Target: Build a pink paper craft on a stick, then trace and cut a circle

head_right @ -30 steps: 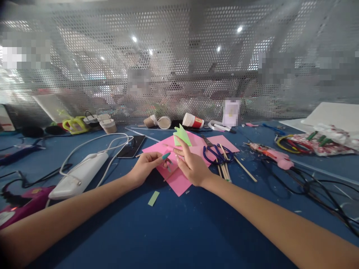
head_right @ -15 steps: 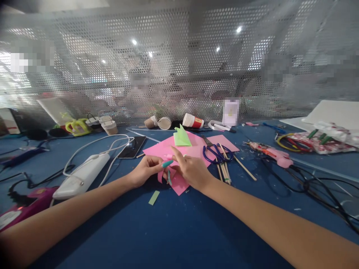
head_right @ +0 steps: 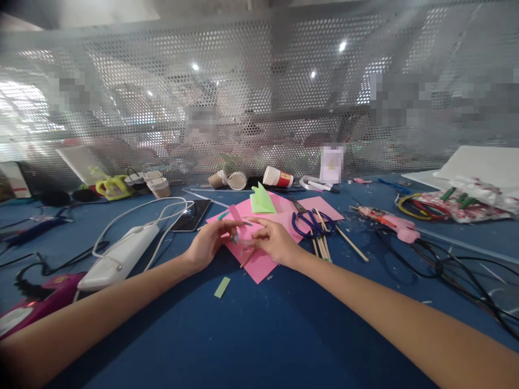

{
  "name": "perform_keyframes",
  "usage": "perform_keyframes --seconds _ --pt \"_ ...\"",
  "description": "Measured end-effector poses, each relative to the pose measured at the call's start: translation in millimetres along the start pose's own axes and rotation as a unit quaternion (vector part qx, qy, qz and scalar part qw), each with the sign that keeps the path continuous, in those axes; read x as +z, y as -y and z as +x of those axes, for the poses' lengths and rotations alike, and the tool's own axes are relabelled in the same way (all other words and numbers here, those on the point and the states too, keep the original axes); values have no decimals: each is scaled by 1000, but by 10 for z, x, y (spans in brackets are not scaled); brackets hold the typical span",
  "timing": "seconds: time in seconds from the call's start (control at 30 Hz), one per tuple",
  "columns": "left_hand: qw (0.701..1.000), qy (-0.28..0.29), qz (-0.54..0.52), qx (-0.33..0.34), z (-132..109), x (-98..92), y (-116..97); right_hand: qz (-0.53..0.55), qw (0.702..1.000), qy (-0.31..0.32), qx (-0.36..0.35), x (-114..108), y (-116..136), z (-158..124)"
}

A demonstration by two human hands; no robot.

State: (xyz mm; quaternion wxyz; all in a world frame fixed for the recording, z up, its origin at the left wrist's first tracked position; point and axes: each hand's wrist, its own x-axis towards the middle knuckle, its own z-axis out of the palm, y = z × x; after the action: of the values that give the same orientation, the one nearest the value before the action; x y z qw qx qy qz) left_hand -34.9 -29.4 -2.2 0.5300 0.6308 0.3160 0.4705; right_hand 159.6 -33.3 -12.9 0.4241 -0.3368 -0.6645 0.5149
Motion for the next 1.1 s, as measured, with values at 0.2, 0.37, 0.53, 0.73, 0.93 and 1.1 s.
perform_keyframes --seconds 0.2,0.37,0.53,0.73,0.93,1.1 --pt "934 -62 339 91 -26 -13 24 110 992 49 33 -105 -43 57" --pt "837 -131 497 188 -46 51 36 175 981 65 53 -114 43 7" --pt "804 -84 531 254 -77 93 -3 246 966 62 52 -54 128 -61" --pt "829 -21 495 260 -133 169 -76 219 975 -7 30 19 82 -62" --pt "893 -6 422 158 -171 184 -112 41 999 -19 -26 27 102 -116" --pt "985 16 168 26 -78 116 -90 -279 946 63 -154 -88 121 -149"
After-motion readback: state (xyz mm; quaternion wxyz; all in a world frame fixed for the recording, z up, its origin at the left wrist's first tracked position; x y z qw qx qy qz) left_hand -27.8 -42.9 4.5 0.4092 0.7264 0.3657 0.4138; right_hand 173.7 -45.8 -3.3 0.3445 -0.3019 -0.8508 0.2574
